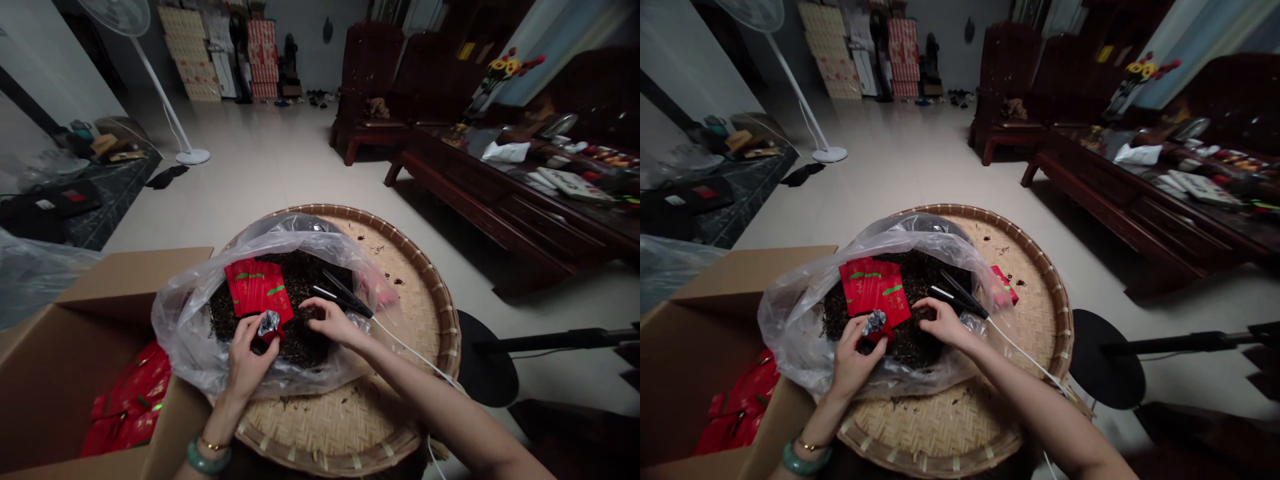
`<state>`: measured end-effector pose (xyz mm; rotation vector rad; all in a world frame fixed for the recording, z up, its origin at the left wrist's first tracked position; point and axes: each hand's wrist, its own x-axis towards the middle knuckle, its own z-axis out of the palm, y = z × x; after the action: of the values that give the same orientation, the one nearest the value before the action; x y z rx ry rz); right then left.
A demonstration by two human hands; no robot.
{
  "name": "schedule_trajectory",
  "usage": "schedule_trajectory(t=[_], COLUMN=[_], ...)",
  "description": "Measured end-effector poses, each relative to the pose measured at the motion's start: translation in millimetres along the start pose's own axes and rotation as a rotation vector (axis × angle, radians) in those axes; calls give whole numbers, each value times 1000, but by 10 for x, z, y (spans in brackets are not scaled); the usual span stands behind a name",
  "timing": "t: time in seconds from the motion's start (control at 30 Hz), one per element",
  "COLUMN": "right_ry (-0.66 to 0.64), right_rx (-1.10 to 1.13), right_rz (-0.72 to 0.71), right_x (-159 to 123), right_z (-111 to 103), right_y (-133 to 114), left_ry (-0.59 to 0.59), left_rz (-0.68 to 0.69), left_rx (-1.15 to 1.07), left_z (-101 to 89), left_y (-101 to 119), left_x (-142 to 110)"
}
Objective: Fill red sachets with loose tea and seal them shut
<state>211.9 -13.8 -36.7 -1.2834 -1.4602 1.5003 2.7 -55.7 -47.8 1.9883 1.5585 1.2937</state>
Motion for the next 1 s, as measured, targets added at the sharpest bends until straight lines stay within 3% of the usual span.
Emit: schedule_trajectory(t=[0.1, 0.17, 0.23, 0.33, 0.53, 0.77, 1.0], right_ry=[6, -3, -16, -33, -69, 99, 109], right_rx=[524, 823, 1033, 1180, 1022, 649, 599], right_rz=[242, 319, 355, 408, 285, 184, 165], right_x=[-26, -54, -86, -132, -214, -308, -353], right_z=[-20, -25, -25, -17, 1, -87, -118], right_y=[-38, -63, -83, -104, -183, -333, -396], left_ry=[-1, -2, -7, -20, -130, -184, -192], left_rz=[3, 3, 3, 14, 49, 7, 30], left_rx=[-2, -2, -1, 8, 24, -52, -39], left_z=[7, 11, 9, -8, -28, 110, 148], left_y=[-13, -17, -11, 30, 192, 206, 157], left_x=[-4, -5, -1, 18, 101, 99, 48])
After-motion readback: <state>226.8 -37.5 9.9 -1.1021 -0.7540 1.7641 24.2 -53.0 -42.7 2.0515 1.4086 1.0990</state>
